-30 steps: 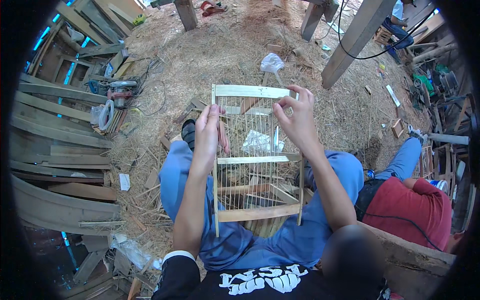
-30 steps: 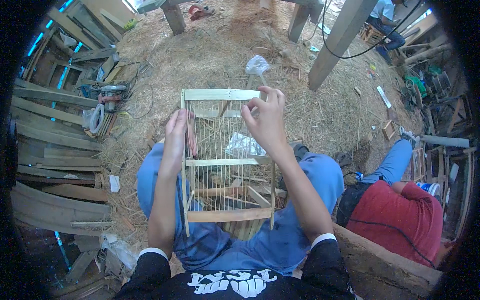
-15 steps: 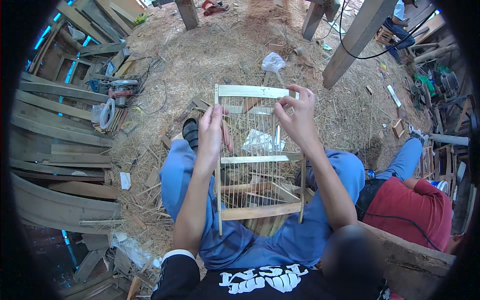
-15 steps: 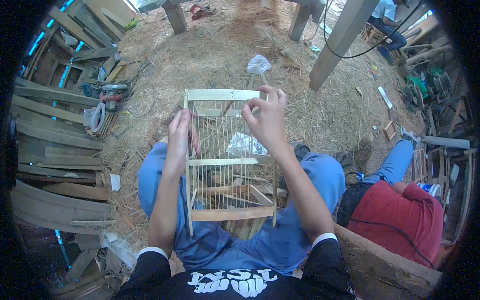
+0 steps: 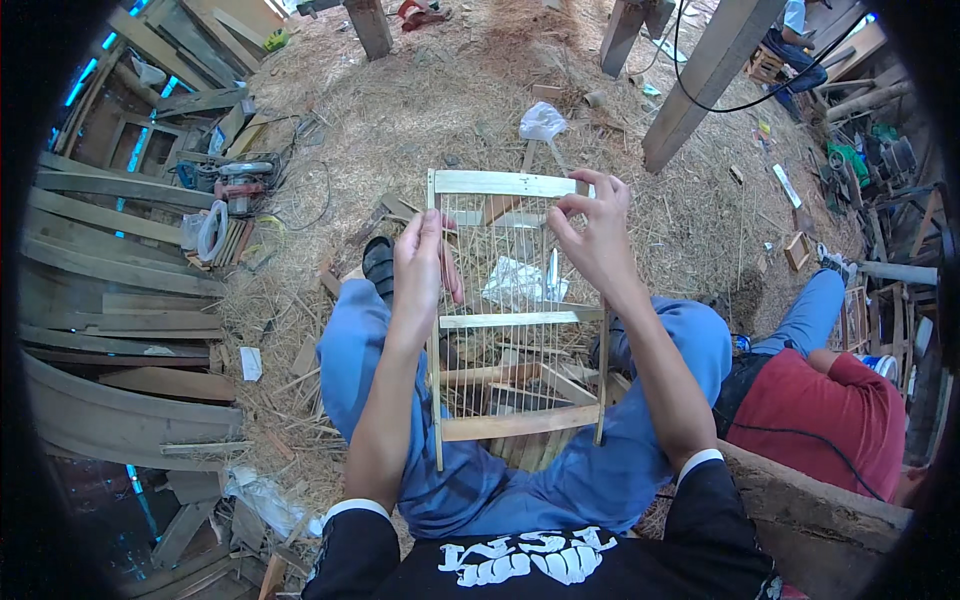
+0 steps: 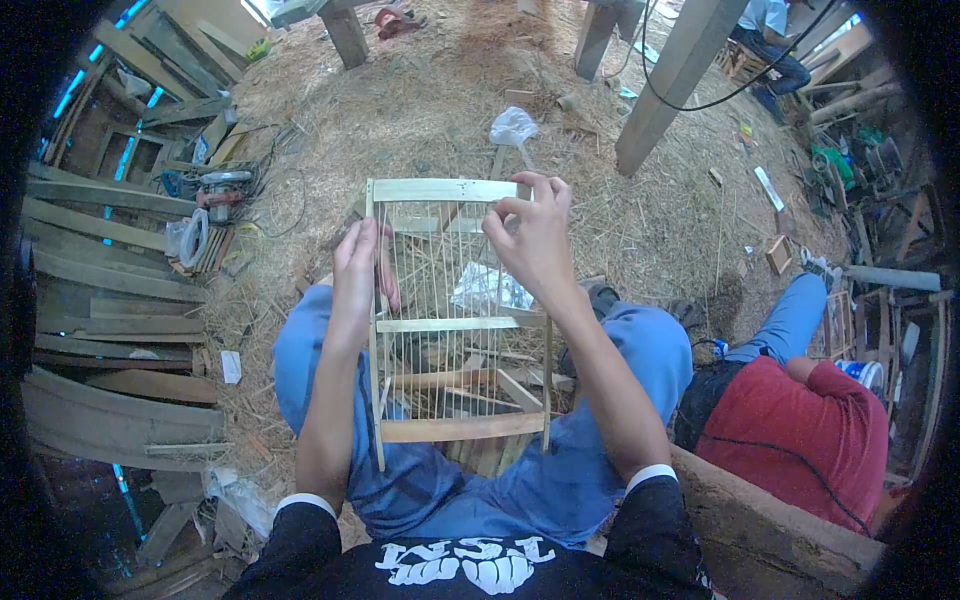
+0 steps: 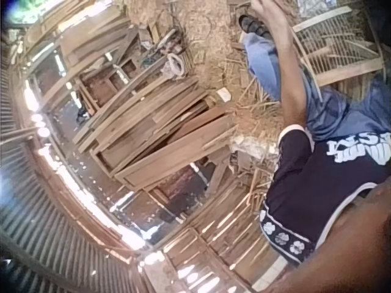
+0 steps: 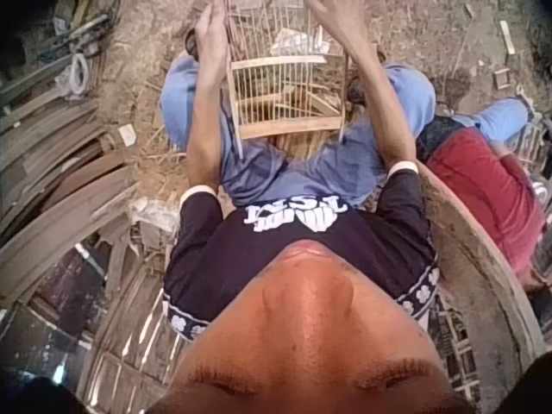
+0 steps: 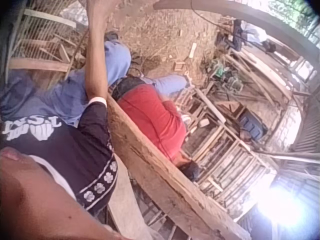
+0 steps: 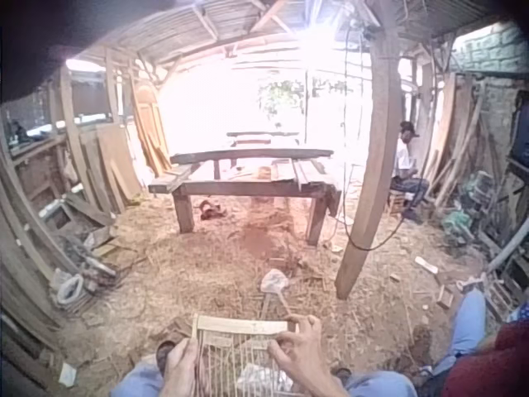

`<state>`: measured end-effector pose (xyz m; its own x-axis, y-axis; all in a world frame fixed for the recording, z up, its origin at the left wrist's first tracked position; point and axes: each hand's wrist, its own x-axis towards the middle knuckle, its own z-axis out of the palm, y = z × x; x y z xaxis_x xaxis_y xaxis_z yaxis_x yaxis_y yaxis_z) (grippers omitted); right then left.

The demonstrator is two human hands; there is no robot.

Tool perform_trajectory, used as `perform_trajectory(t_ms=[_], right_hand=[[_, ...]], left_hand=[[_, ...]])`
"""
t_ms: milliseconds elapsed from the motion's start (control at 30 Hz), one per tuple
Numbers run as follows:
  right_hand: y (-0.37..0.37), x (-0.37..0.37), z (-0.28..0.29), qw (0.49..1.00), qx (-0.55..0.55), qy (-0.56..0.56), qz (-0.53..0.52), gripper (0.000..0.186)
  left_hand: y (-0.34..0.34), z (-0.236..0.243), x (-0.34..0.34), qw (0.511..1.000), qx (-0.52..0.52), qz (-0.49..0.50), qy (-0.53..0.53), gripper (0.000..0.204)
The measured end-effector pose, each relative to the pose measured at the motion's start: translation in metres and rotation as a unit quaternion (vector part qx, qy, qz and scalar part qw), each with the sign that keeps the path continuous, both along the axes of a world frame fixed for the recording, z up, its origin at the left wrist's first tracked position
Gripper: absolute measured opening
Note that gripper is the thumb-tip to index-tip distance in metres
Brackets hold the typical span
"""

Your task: The person constructs a wooden bird cage frame by hand, using a knife to shave and fit thin wooden slats into the cage structure, turning the frame over to work on different sides, and picking up more slats from a pile on the ground.

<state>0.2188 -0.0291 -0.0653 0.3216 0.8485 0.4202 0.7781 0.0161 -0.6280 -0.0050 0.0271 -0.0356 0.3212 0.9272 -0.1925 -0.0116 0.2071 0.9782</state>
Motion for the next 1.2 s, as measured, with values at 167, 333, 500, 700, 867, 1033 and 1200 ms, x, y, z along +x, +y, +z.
perform_trajectory(t_ms=[167, 333, 500, 700, 867, 1033, 1200], right_hand=[[-0.001, 0.0, -0.002, 1.0, 0.005, 0.008, -0.001, 0.014], [-0.002, -0.003, -0.004, 1.0, 0.017, 0.002, -0.018, 0.014], [-0.003, -0.007, 0.001, 1.0, 0.024, 0.004, -0.009, 0.013], [-0.003, -0.001, 0.003, 0.999, 0.03, 0.013, 0.013, 0.012], [-0.008, 0.002, 0.01, 0.998, 0.03, -0.03, 0.049, 0.012], [-0.009, 0.002, 0.01, 0.995, 0.014, -0.069, 0.068, 0.009], [-0.011, 0.003, 0.013, 0.996, 0.015, -0.058, 0.067, 0.011]], left_hand=[[0.001, 0.0, 0.0, 1.0, -0.011, -0.003, -0.005, 0.044], [0.003, -0.003, -0.003, 1.0, -0.006, -0.014, 0.012, 0.043], [0.008, -0.018, -0.002, 0.999, 0.028, 0.016, 0.028, 0.039], [0.005, -0.006, 0.0, 0.999, -0.007, 0.024, -0.04, 0.041], [0.008, -0.004, -0.005, 0.998, 0.012, 0.005, -0.061, 0.042], [0.008, -0.006, -0.005, 0.997, 0.025, 0.001, -0.069, 0.041], [0.009, -0.007, -0.002, 0.996, 0.023, -0.009, -0.084, 0.039]])
